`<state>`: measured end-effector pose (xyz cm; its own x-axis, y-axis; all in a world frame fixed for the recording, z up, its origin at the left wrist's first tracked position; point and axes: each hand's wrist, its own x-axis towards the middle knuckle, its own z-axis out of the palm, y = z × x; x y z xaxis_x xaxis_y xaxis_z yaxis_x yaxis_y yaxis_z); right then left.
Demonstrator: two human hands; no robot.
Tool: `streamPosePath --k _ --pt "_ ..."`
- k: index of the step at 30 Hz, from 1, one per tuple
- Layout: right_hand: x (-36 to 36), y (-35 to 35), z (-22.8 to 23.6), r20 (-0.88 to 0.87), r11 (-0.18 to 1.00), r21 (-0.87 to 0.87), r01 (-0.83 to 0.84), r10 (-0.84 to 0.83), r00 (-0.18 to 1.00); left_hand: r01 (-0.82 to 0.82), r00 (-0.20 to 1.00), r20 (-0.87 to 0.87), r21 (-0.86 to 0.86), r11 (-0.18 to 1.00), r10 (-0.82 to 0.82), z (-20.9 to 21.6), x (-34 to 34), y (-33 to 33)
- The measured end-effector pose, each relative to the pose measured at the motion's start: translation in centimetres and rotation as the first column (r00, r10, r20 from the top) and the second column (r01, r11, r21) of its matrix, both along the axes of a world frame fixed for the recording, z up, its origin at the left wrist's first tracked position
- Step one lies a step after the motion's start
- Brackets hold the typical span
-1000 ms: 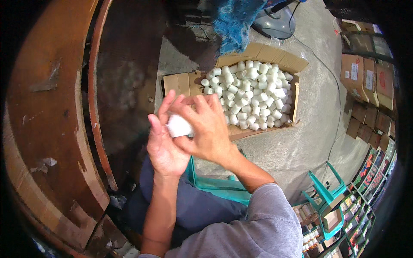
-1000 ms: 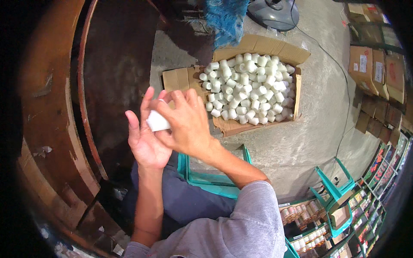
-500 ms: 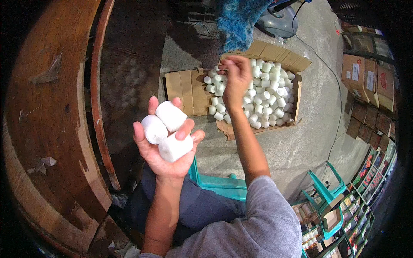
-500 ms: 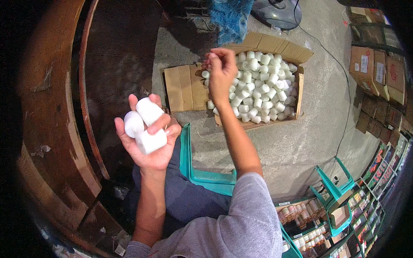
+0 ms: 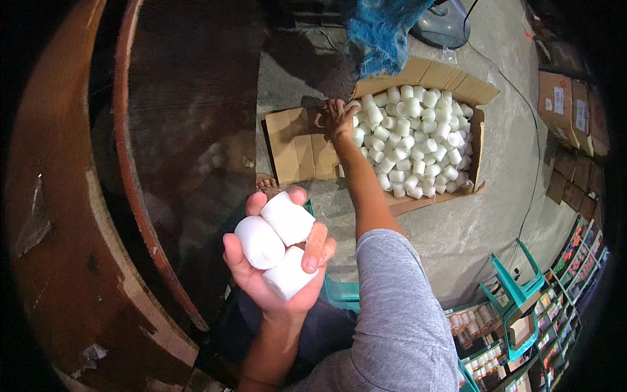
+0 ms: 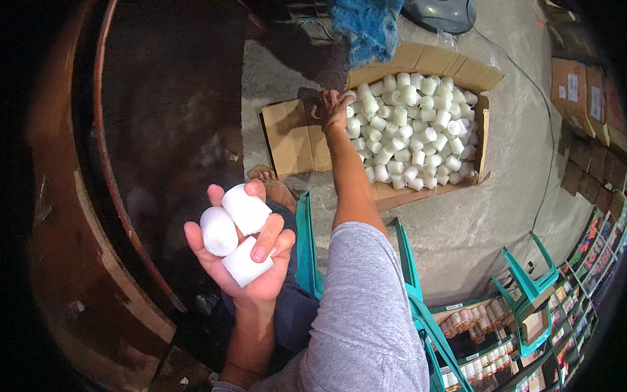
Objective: The person arranges small white candles on a table, places them into clear plastic bags, and seals the bags. They repeatedly gather candles from a box on the floor and continue packaging them in groups.
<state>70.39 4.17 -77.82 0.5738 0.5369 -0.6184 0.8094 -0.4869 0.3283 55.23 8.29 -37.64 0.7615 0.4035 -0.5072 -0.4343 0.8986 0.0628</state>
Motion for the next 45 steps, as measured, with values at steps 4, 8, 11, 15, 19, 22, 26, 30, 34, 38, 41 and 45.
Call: streamPosePath --k 4,8,11,15,19,22,26,30,34,38,41,45 --pt "-0.6 -3.1 -2.2 0.144 0.984 0.176 0.007 -0.033 0.989 0.041 0.999 0.023 0.010 0.999 -0.041 0.0 0.2 -0.3" --pt "0.9 -4.5 -1.4 -0.177 0.953 0.267 0.146 -0.101 0.979 0.139 0.988 0.046 0.100 0.985 -0.145 -0.5 -0.2 -0.1" --pt "1.6 -5.6 -1.9 -0.158 0.938 0.280 -0.205 0.256 0.954 0.130 0.990 0.049 0.093 0.987 -0.135 -0.2 -0.1 -0.3" --pt "2.6 -5.9 -1.6 -0.276 0.854 0.490 0.174 -0.037 0.960 0.137 0.988 0.055 0.129 0.982 -0.145 -0.5 0.5 -0.3" --pt "3.2 -7.2 1.8 -0.306 0.718 0.641 0.270 -0.083 0.948 0.116 0.991 0.049 0.145 0.983 -0.124 -1.1 0.9 -0.5" --pt "4.0 -6.6 9.1 -0.340 0.720 0.643 0.262 -0.039 0.940 0.074 0.995 0.053 0.152 0.986 -0.082 -1.1 1.3 -0.7" --pt "4.4 -9.3 15.8 -0.163 0.634 0.770 0.063 0.101 0.981 0.063 0.997 0.032 0.121 0.991 -0.067 -0.7 1.9 -0.6" --pt "2.9 -10.9 30.1 -0.089 0.405 0.914 -0.033 0.278 0.956 0.062 0.994 0.083 0.116 0.991 -0.072 -2.3 0.3 0.6" --pt "-1.1 -11.9 50.0 -0.135 0.264 0.964 -0.015 0.540 0.831 0.336 0.926 0.094 0.230 0.913 -0.364 -1.4 -0.3 -1.3" --pt "-8.2 -13.1 59.4 -0.237 0.112 0.964 0.240 0.766 0.597 0.312 0.797 0.403 0.363 0.878 -0.450 8.5 -3.2 -6.6" --pt "-13.6 -12.3 63.5 -0.118 -0.051 0.918 0.394 0.911 0.394 0.087 0.840 0.433 0.486 0.869 -0.327 14.1 -10.2 -8.4" --pt "-21.4 -9.6 67.0 -0.373 0.304 0.616 0.726 0.925 -0.070 -0.178 0.967 0.253 0.671 0.720 0.004 18.7 -22.2 -9.0"
